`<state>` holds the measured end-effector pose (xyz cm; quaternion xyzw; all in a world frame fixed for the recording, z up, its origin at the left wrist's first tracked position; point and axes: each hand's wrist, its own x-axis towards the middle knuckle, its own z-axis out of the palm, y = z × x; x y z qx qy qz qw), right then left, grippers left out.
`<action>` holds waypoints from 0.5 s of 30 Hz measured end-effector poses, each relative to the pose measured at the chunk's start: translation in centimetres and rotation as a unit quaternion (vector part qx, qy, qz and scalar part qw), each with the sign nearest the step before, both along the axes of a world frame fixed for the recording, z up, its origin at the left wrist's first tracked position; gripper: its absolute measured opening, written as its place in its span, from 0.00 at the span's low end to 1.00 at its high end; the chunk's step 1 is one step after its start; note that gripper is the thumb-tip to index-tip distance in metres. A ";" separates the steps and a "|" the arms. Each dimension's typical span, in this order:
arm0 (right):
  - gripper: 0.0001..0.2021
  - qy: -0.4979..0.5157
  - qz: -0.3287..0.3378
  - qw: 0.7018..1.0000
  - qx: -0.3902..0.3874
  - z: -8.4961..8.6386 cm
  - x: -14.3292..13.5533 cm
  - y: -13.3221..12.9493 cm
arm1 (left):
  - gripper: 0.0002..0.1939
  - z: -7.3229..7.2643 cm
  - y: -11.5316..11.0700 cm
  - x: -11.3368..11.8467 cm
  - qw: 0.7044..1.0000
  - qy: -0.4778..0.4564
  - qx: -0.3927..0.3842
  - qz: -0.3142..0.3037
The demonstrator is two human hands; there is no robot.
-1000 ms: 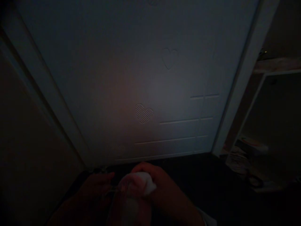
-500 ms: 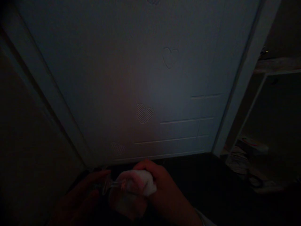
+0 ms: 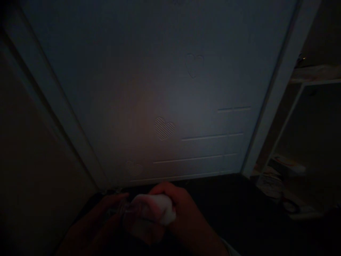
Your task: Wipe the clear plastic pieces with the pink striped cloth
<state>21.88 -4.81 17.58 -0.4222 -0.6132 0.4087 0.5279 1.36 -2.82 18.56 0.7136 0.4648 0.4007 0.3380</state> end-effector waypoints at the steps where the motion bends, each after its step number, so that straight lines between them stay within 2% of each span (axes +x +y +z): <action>1: 0.06 0.000 0.000 1.000 0.000 0.0 0.0 0.0 | 0.15 0.0 0.0 0.1 1.000 0.000 0.005 0.002; 7: 0.06 -0.010 -0.015 1.000 -0.013 0.4 0.1 0.1 | 0.13 -0.2 -0.1 0.0 0.999 0.003 0.037 -0.001; 11: 0.08 -0.013 -0.019 1.000 -0.011 0.2 0.1 0.3 | 0.14 -0.3 0.0 -0.4 0.999 0.023 0.043 -0.022; 15: 0.09 -0.009 -0.023 1.000 -0.016 0.0 0.0 0.5 | 0.14 -0.6 -0.1 -0.2 0.999 0.013 0.033 -0.010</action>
